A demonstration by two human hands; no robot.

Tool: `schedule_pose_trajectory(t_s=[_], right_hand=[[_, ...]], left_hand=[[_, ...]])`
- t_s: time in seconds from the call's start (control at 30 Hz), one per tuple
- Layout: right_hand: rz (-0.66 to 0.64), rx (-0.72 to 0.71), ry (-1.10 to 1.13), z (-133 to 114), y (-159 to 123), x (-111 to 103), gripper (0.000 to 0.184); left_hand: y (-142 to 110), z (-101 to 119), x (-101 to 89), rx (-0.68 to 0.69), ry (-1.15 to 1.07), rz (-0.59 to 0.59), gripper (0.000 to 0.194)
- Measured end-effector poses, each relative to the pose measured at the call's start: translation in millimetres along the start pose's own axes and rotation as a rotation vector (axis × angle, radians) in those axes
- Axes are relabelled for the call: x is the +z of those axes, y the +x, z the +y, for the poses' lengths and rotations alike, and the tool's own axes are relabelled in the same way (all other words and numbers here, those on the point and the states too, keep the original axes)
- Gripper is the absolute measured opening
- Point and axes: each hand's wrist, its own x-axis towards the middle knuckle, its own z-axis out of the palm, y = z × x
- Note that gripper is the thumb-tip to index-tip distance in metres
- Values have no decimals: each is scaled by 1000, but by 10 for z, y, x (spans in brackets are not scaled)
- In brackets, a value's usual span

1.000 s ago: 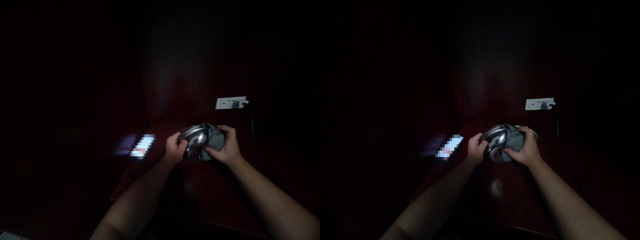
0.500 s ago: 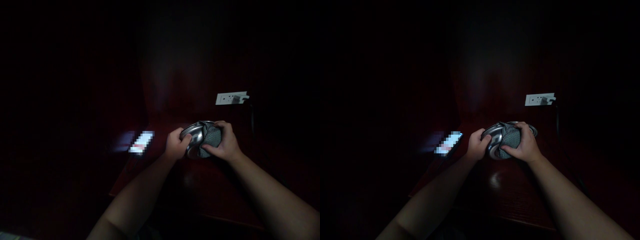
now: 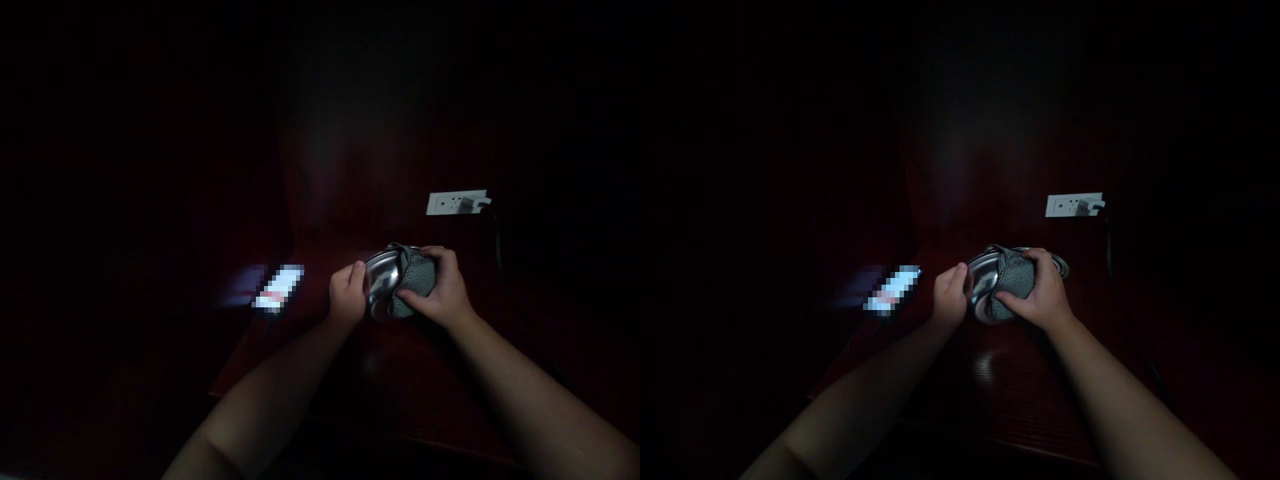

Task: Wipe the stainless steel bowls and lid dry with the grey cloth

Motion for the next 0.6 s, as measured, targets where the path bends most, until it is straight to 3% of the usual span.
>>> schedule_pose_trajectory(t_s=[0.33, 0.5, 0.6], right_hand=[[129, 293, 116, -1, -58, 127, 58], [91, 342, 84, 21, -31, 120, 55], [63, 323, 49, 12, 18, 44, 57]], left_hand=[[18, -70, 21, -130, -330, 221, 42], [36, -153, -5, -131, -262, 212, 40], [20, -137, -38, -86, -175, 127, 39]])
